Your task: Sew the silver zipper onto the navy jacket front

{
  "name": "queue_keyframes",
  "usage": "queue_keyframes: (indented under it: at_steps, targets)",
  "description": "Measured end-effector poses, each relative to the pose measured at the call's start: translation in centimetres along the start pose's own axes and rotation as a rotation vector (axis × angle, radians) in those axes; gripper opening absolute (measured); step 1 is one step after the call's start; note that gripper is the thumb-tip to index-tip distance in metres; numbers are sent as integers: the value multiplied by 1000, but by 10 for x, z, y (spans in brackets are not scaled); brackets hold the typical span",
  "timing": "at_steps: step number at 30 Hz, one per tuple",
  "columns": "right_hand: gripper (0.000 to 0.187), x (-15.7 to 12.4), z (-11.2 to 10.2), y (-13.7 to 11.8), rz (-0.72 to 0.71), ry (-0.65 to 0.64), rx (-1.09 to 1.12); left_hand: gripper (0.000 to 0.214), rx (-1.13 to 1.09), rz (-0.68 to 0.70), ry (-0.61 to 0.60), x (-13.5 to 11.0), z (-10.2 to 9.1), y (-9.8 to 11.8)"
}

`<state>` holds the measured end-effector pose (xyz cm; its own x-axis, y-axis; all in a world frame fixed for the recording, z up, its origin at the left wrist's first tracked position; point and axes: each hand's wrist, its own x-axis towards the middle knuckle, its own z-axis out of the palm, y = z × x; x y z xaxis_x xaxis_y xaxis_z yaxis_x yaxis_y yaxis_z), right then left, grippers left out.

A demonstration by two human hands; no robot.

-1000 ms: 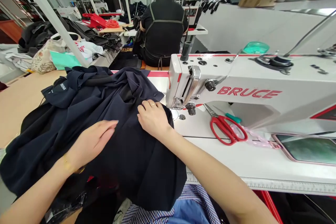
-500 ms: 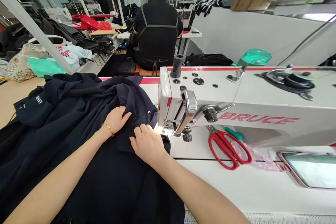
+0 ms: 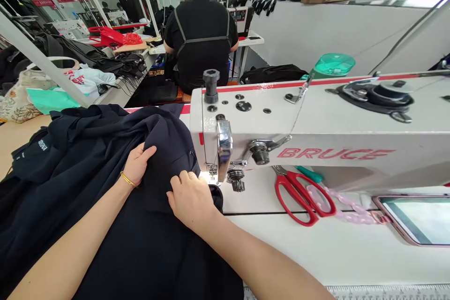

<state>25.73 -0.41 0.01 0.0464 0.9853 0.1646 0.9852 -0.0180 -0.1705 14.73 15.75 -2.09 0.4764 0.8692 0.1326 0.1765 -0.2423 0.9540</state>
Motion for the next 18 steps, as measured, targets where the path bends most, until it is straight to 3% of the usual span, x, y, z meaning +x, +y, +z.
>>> queue_keyframes:
  at_steps: [8,11,13,15,18]
  targets:
    - [17,0,3,1,2,23,-5,29,108,26,74,11,-1,2]
    - [19,-1,4,0,-27,22,-18,29,127,6,71,-13,-10,20]
    - [20,-2,5,0,-28,25,-36,39,125,25,100,-50,-29,32]
    - [22,-1,8,0,-18,26,-49,50,152,126,260,-101,-56,37]
    - [24,1,15,0,-32,34,-72,62,206,167,868,-189,-100,22]
